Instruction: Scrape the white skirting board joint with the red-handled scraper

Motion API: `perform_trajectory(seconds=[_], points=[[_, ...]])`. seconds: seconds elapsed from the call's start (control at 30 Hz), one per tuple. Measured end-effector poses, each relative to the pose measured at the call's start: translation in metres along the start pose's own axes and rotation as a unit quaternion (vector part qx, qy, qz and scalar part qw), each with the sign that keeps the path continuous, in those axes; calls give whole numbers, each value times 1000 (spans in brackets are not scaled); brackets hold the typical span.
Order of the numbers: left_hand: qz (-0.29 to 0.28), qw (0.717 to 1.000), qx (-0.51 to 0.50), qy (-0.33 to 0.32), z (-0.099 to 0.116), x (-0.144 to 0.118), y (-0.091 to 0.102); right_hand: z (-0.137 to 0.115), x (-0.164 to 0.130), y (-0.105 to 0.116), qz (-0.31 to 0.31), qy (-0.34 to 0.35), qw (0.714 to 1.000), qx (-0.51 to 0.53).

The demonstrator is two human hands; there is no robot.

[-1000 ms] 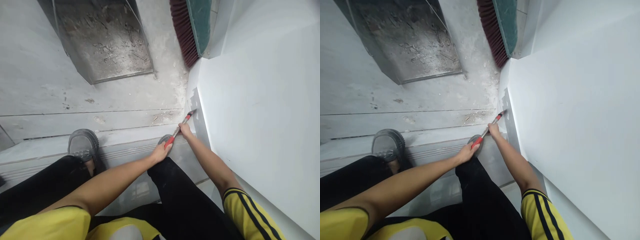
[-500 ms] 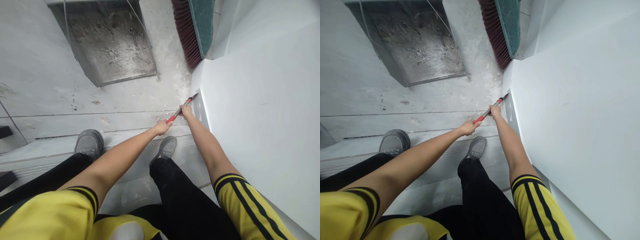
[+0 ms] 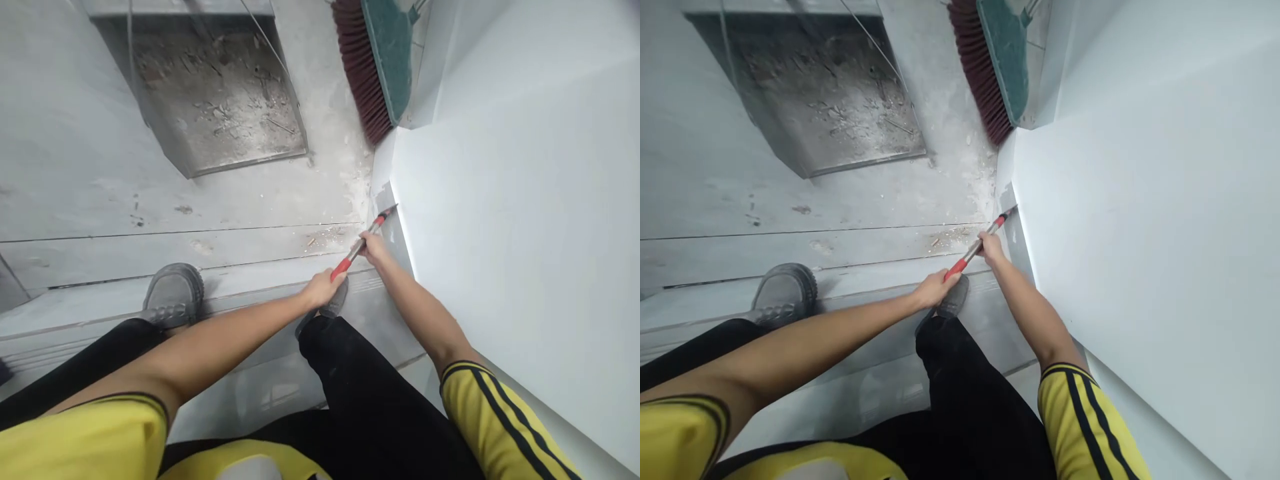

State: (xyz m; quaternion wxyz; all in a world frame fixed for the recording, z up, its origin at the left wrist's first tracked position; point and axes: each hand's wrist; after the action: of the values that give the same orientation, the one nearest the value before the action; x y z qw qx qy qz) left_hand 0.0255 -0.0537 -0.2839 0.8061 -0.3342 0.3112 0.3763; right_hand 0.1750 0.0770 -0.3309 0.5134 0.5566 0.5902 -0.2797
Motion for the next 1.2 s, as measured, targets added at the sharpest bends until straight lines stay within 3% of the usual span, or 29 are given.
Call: perform_trajectory(seconds=[0.1, 0.2, 0.4, 0.57, 0.63, 0.87, 0.93, 1.1, 1.2], points=[[-50, 997, 50, 5, -31, -30, -34, 49, -45, 23, 6, -34, 998, 56], [-83, 994, 67, 19, -31, -40, -47, 67, -62, 35, 6, -44, 997, 61], [-97, 994, -22, 41, 10, -30, -38, 40, -36, 29, 11, 1, 1000, 21], [-126, 990, -27, 49, 20, -53, -57, 55, -65, 44, 16, 4, 1000, 21], [-135, 989, -32, 49, 24, -51, -55, 54, -62, 47, 14, 12, 1000, 20], [-81, 993, -56, 58, 45, 19, 14, -11, 32, 10, 28, 37, 998, -41], [-81, 994, -51, 54, 44, 16, 11, -11, 28, 8, 40, 41, 997, -60], [-114, 990, -52, 63, 40, -21, -32, 23, -25, 30, 20, 39, 998, -48], [-108, 991, -36, 70, 52, -15, -17, 9, -14, 28, 30, 63, 996, -52]])
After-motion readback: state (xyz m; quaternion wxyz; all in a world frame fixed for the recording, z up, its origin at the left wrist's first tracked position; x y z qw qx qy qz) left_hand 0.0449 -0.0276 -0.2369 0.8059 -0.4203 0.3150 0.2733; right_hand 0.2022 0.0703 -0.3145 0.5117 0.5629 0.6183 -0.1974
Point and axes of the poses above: each hand's wrist, its own x-axis towards the middle knuckle, its own y-axis out of the back of the hand, z = x × y, and after that the axes turned 11 degrees about -z, right-handed
